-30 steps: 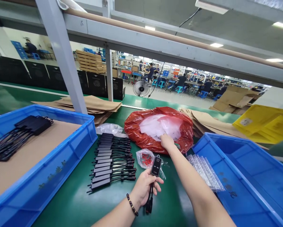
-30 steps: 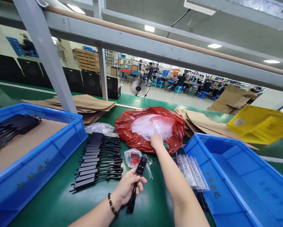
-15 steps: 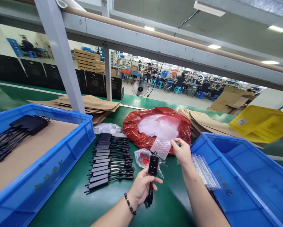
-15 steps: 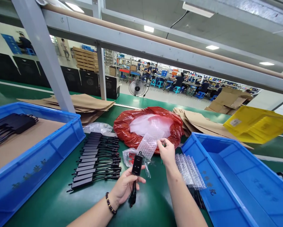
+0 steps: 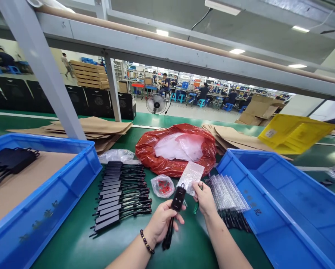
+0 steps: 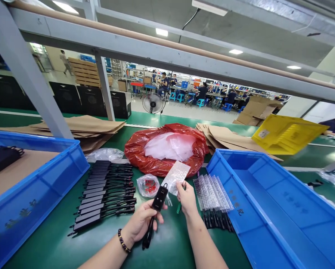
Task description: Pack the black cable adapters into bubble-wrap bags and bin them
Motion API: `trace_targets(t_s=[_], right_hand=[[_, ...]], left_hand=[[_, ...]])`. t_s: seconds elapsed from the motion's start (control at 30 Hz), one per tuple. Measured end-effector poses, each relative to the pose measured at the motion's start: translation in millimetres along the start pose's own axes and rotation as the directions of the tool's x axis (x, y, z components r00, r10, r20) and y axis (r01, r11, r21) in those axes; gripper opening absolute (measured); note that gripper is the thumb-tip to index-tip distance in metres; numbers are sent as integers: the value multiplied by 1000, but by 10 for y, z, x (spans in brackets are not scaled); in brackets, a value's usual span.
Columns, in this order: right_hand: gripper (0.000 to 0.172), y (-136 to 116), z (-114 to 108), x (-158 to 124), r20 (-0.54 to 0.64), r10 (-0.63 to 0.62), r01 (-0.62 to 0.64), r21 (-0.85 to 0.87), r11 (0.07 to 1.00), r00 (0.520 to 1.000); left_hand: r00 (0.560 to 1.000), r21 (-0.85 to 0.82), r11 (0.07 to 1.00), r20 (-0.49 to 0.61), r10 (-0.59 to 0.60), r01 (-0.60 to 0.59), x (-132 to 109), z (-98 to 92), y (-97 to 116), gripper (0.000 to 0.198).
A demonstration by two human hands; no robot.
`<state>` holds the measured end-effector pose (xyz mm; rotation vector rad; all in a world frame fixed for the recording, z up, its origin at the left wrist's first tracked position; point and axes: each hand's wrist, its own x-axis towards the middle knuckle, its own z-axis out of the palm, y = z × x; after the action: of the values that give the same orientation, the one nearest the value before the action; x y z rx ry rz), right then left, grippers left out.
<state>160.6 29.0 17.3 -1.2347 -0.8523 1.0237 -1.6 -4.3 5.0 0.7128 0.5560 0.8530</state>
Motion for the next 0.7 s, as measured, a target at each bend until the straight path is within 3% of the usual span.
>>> trace_targets(t_s=[0.13, 0.23, 0.33, 0.43, 0.6, 0.7], right_hand=[[51, -17, -32, 58, -147, -36, 51, 101, 994, 988], [52, -21, -31, 26, -122, -45, 59, 109, 992, 991], [50, -3, -28, -27, 49, -41, 41, -1, 999, 998], [51, 15, -29, -66, 260, 20, 16, -136, 991, 966], [47, -32, -64, -92, 466, 84, 20, -214, 977, 881], [45, -71, -105, -84, 630, 111, 82, -269, 960, 769]], left_hand=[[990, 29, 996, 110, -92, 90, -3, -11, -47, 12], [980, 42, 992, 153, -126, 121, 3, -18, -78, 18], [986, 32, 996, 138, -91, 87, 13, -33, -95, 55], [993, 14, 999, 106, -53, 52, 15, -51, -88, 87], [999, 47, 999, 27, -20, 19, -26, 6, -25, 96], [999, 86, 996, -48, 14, -10, -50, 47, 15, 90]])
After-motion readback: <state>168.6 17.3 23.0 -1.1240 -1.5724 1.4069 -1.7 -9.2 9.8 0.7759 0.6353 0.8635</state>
